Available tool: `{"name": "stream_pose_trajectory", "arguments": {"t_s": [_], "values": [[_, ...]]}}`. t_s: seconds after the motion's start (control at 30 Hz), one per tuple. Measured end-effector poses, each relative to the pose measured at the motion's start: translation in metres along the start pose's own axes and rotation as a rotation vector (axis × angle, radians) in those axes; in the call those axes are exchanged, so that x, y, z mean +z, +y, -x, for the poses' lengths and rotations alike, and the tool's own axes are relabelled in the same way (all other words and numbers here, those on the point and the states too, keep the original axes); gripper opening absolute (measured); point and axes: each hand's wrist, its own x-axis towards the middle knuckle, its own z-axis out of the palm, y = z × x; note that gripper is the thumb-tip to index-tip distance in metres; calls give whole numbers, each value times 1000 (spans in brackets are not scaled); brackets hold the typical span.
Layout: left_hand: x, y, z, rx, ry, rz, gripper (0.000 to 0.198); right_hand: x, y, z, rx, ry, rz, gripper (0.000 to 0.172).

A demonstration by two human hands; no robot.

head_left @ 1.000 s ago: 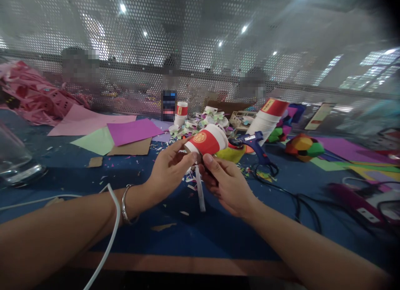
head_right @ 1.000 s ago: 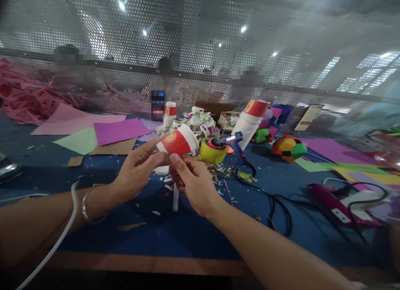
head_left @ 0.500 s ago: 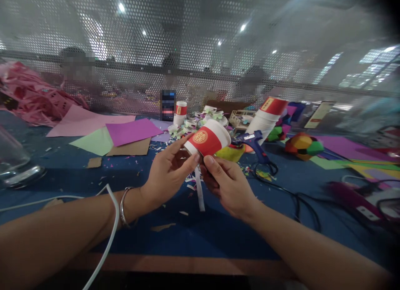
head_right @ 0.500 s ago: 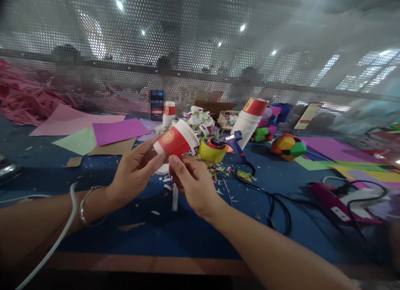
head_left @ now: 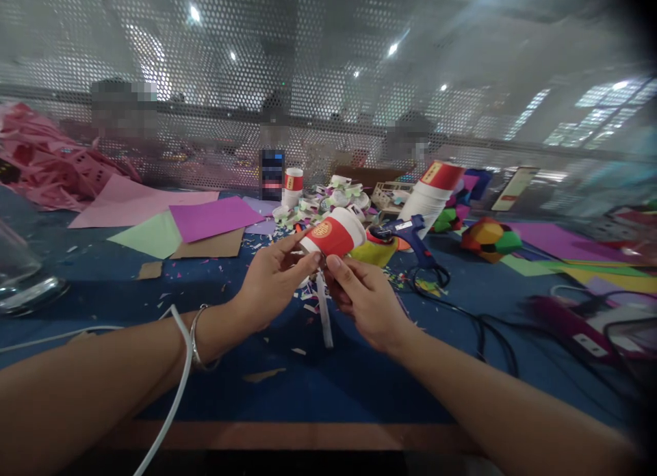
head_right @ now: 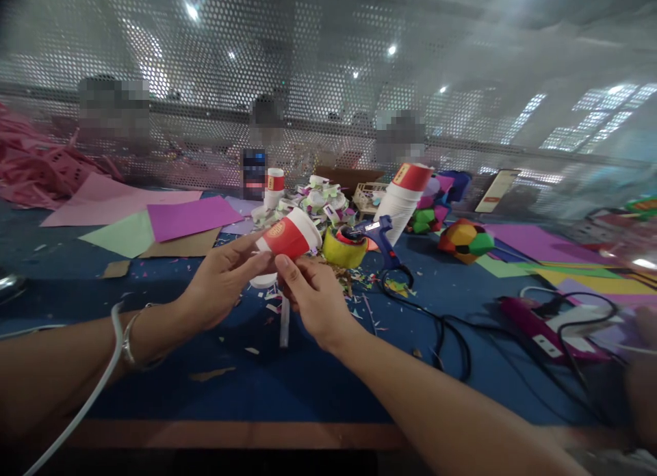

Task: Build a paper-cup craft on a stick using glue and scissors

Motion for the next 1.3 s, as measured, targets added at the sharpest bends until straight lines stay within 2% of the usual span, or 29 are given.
{"name": "stream_pose_trajectory", "arguments": {"t_s": [0.17, 0.47, 0.73, 1.03, 1.3], "values": [[-2, 5, 1, 120, 63, -153, 46, 1, 1, 0, -25, -3, 19, 52], [-6, -3, -3, 228, 63, -259, 53, 1, -1, 0, 5, 0, -23, 51], [-6, -2, -6, 227, 48, -246, 53, 0, 2, -2, 31, 8, -44, 52], [-8, -12, -9, 91, -36, -35, 60, 1, -2, -2, 72, 37, -63, 55], [1, -13, -1, 132, 60, -48, 59, 1, 2, 0, 43, 50, -32, 55]]}}
